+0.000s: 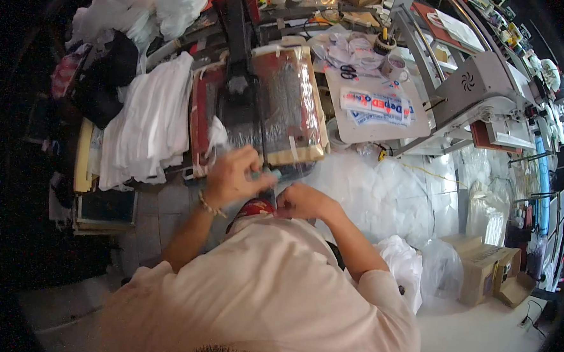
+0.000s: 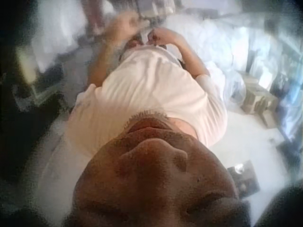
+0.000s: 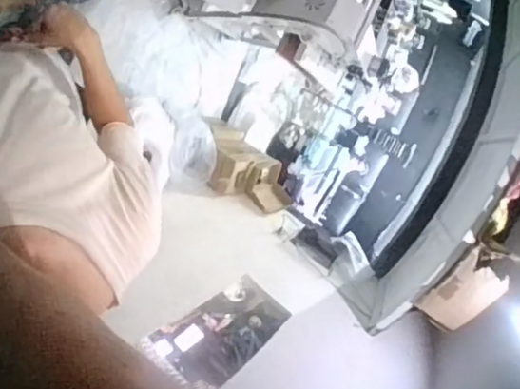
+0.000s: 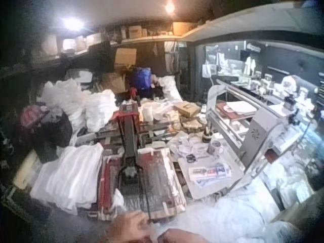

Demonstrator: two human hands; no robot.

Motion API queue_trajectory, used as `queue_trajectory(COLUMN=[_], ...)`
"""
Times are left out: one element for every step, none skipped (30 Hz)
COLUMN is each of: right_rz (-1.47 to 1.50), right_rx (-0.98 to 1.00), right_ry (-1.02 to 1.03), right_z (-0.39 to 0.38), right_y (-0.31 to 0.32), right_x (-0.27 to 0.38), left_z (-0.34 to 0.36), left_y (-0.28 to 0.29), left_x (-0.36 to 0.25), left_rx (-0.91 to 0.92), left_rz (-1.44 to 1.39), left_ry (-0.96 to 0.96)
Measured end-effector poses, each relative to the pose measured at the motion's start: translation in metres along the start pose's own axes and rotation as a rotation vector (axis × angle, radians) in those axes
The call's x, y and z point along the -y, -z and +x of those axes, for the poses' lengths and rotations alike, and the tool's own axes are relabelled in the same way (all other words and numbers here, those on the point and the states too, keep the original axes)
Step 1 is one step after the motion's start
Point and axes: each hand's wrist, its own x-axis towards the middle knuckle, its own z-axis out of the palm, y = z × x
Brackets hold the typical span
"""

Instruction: The person heat presses designs onto plastic bags by placing each bag on the press, positioning a printed transfer label on it, lowering the heat press, peeling off the backing, and stacking the finished bags.

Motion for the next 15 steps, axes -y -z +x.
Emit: queue_trajectory(right_rz=[0.022, 0.034, 0.024, 0.018, 0.016, 0.016, 0.090, 0.084, 0.101, 0.124, 0.124, 0.072, 0.019, 0.017, -0.001], right_rx=[-0.056, -0.111, -0.108, -0.093, -0.143, -0.193, -0.264, -0.252, -0.424, -0.598, -0.590, -0.654, -0.718, -0.713, -0.840], right_ry=[0.059, 0.129, 0.114, 0.130, 0.165, 0.201, 0.209, 0.218, 0.353, 0.487, 0.493, 0.485, 0.474, 0.477, 0.494], right_z=[-0.004, -0.004, -0.008, -0.008, -0.007, -0.006, -0.005, 0.002, 0.011, 0.019, 0.023, 0.027, 0.032, 0.040, 0.050], right_y=[0.003, 0.013, 0.024, 0.034, 0.041, 0.046, 0.050, 0.050, 0.049, 0.048, 0.048, 0.050, 0.050, 0.047, 0.042], right_x=[0.006, 0.015, 0.029, 0.040, 0.051, 0.061, 0.071, 0.075, 0.079, 0.084, 0.090, 0.098, 0.103, 0.106, 0.108], left_z=[0.004, 0.009, 0.008, 0.008, 0.009, 0.008, 0.006, 0.005, 0.003, 0.002, -0.001, -0.001, 0.000, 0.001, 0.001], left_y=[0.004, 0.009, 0.013, 0.013, 0.013, 0.013, 0.010, 0.006, 0.003, 0.003, 0.005, 0.006, 0.006, 0.007, 0.010], left_x=[0.002, 0.004, 0.001, 0.001, 0.000, 0.002, 0.007, 0.011, 0.015, 0.016, 0.016, 0.017, 0.019, 0.020, 0.022], left_rx=[0.039, 0.067, 0.140, 0.125, 0.105, 0.084, 0.127, 0.114, 0.083, 0.057, 0.121, 0.115, 0.054, -0.006, -0.011], left_rz=[-0.131, -0.253, -0.179, -0.168, -0.189, -0.209, -0.209, -0.204, -0.189, -0.174, -0.151, -0.147, -0.150, -0.151, -0.151], left_ry=[0.090, 0.177, 0.169, 0.182, 0.194, 0.205, 0.226, 0.234, 0.174, 0.115, 0.133, 0.138, 0.039, -0.062, -0.061])
